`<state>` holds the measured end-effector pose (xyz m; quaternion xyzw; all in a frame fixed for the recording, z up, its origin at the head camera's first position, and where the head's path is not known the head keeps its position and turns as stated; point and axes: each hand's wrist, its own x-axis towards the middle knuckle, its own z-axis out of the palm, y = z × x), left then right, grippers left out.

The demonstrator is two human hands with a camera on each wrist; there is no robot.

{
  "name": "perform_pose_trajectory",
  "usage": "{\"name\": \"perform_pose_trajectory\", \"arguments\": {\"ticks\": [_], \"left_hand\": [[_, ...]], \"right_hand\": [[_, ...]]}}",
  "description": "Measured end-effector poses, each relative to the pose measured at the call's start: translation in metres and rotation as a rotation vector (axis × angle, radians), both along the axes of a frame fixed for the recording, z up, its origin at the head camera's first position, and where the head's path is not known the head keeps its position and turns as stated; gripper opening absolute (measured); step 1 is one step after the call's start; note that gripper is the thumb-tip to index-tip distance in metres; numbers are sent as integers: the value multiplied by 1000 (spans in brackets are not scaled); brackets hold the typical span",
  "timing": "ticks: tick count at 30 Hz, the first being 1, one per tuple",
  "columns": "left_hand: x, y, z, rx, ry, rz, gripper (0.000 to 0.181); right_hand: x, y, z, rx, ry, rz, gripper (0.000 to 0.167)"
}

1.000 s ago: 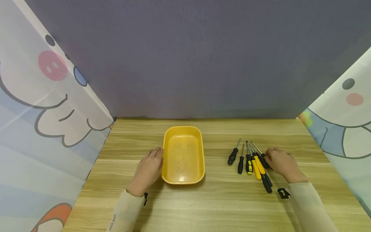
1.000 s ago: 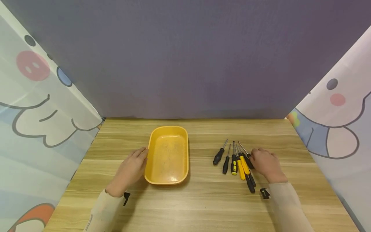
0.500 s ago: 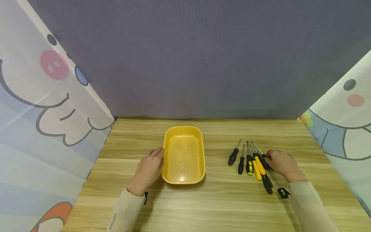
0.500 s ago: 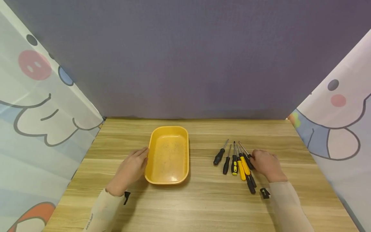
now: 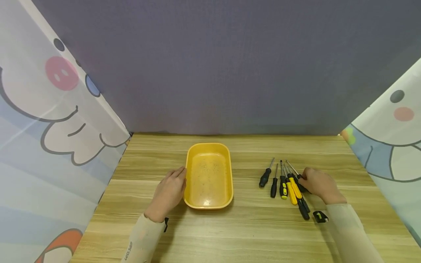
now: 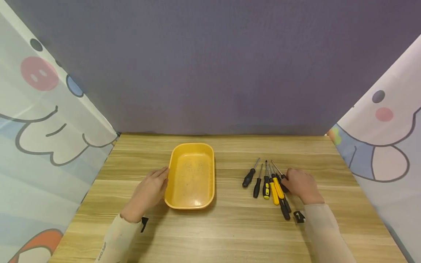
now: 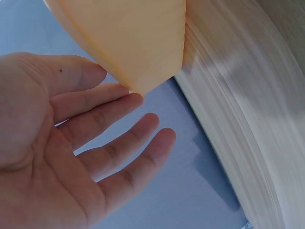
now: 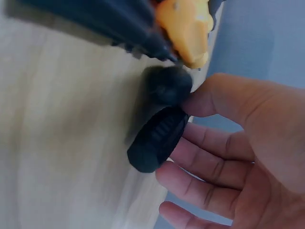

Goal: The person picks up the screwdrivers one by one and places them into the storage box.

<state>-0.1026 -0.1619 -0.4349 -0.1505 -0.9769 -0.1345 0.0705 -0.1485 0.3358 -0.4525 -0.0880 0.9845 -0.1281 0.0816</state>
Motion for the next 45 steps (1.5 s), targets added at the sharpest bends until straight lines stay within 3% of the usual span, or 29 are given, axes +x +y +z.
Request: {"name": "perform_pose_trajectory", "arguments": {"ticks": [8,16,22,28,33,40,45], "left_hand": [[0,0,0,-8,3,2,41],[0,0,0,4,17,-1,42],[-1,0,-1,-3,20,-8,41],[-1,0,-1,-1,28,-11,41],[-1,0,-1,4,25,-7,41],[-2,0,-2,3,36,-21,42],[-2,1,-3,10,26,-15,42]], "right_hand": [[-1,-11,11,-61,21,-13,39],[0,-39,28,-108,-2,-4,28],[0,-62,38,-174,4,-1,38],[-2,-92,46,-226,-9,23,23],[-5,-118,51,-283,-72,37,19],[-8,-152,51,-328,-19,114,18],[-10,-176,50,-365,-53,138,17]]}}
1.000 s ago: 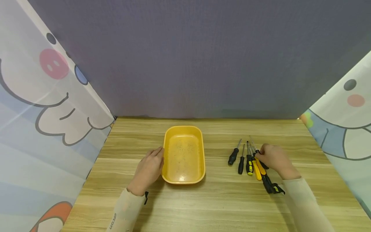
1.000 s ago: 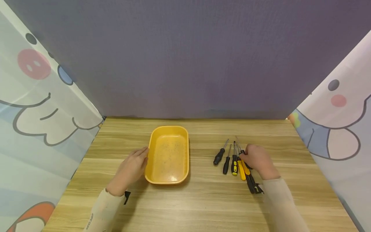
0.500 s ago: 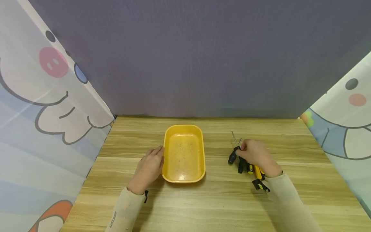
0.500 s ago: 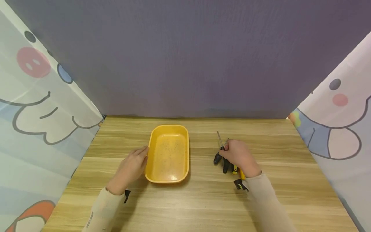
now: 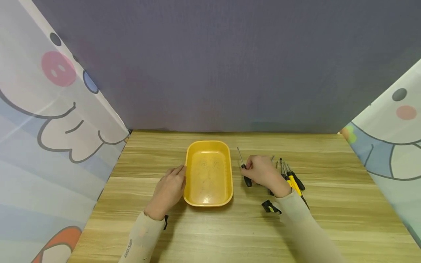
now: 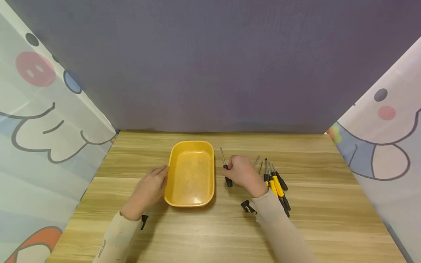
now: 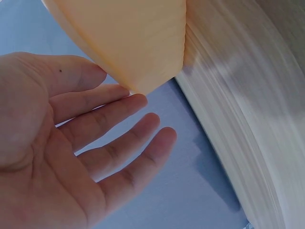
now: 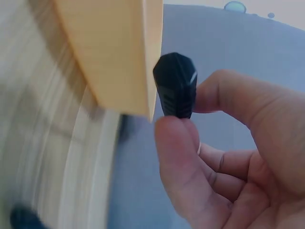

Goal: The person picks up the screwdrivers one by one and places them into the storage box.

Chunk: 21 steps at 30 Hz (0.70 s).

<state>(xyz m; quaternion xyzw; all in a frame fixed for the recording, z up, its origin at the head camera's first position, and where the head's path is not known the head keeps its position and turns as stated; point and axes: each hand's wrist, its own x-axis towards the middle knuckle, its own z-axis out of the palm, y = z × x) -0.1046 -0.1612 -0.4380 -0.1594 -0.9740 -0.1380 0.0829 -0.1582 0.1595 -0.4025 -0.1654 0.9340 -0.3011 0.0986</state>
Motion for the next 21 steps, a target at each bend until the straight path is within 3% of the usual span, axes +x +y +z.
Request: {"name": "perform_pose_trajectory", "arguments": {"ticks": [6,12,21], "left_hand": [[0,0,1,-6,-4,-1,42],[1,1,1,-8,4,-2,41],[0,1,1,-13,-5,-3,42]], "right_hand": [[-5,-31,-1,-2,7,41,16],[-6,-63,-1,-25,-38,73,18],[-8,-104,-6,-22,-80,152,40]]}}
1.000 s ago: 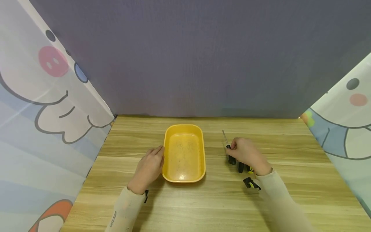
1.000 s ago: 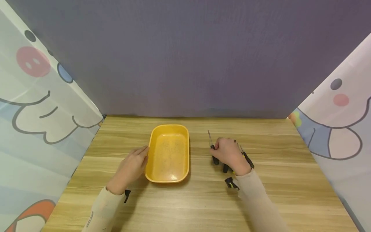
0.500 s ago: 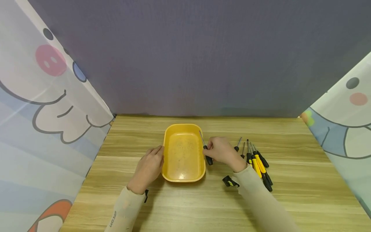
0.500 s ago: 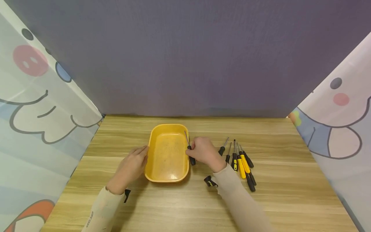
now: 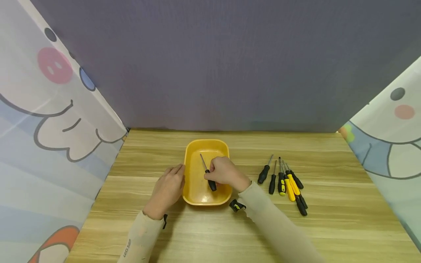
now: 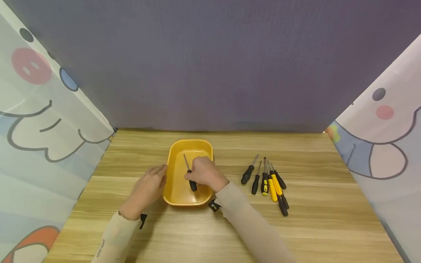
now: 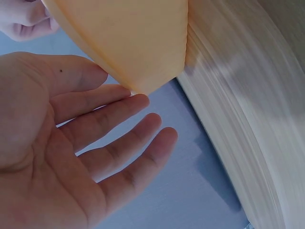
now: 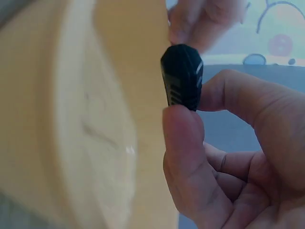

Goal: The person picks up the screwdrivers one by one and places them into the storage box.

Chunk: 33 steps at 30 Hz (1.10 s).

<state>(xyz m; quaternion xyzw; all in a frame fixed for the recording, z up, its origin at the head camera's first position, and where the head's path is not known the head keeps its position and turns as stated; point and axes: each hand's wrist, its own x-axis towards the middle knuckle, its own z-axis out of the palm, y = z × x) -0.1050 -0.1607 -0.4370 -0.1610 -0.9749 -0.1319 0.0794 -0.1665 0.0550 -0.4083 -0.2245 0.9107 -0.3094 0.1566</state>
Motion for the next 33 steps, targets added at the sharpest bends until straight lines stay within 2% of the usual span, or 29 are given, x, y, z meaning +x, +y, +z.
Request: {"name": "perform_pose_trajectory", "arguments": {"ticks": [6,12,22,27,33], "left_hand": [[0,-2,2,-13,-5,5,43],[-1,-3,2,-21,-6,6,44],[-1,-4,3,-29,-28,11,44],[-1,-3,2,-10,-26,7,44],[-1,-3,1,1,-18,1,43]], "right_hand": [[-2,-22,-8,15,-47,13,45],[-5,-39,-13,55,-148,-11,38],[-1,-52,-26,123,-223,16,33],[2,-52,-32,99,-216,20,34],[7,-43,-31,113,-144,52,35]]}}
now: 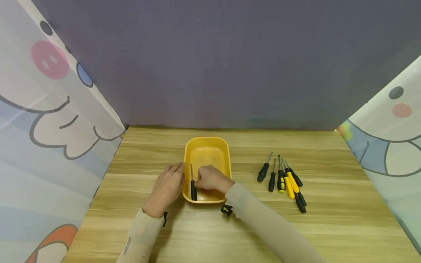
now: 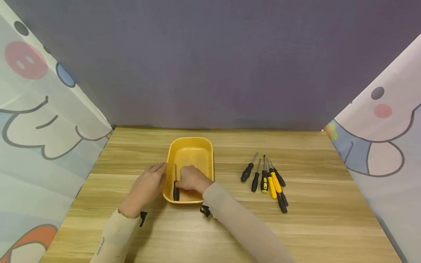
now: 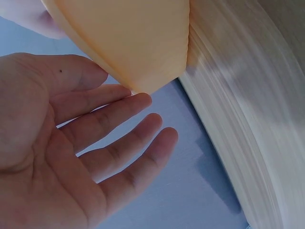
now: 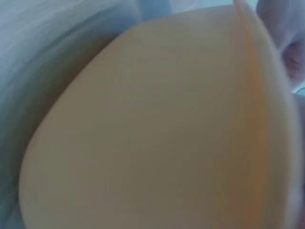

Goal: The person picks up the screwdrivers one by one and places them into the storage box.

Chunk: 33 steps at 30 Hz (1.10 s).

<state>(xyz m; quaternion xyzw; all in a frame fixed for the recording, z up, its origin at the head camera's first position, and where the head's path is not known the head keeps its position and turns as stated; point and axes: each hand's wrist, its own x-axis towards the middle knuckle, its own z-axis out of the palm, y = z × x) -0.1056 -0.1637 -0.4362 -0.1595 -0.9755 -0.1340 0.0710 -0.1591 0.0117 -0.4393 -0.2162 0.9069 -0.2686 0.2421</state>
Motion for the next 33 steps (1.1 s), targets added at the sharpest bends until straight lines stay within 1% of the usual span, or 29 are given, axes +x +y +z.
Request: {"name": "perform_pose_trajectory", "arguments": {"ticks": [3,6,10,15,19,22,27,30,33], "left_hand": [[0,0,0,-2,-1,5,43],[0,1,1,-5,-7,9,43],[0,1,2,-13,-19,13,42],[0,2,3,-17,-24,11,43],[0,2,3,-15,-19,11,43],[0,2,2,-13,-13,10,42],[0,2,1,-17,-7,10,42],[0,2,1,-19,-10,13,43],[0,3,2,-21,-6,11,42]], "right_hand": [[3,9,7,-13,70,24,27],[8,21,17,-33,147,42,18],[13,39,34,-49,211,40,12],[18,67,47,-75,254,16,9],[19,91,56,-66,269,-28,7],[20,112,58,-29,297,-69,6],[21,148,56,6,346,-120,5],[21,170,53,14,369,-131,4],[20,191,49,42,382,-143,4]]}}
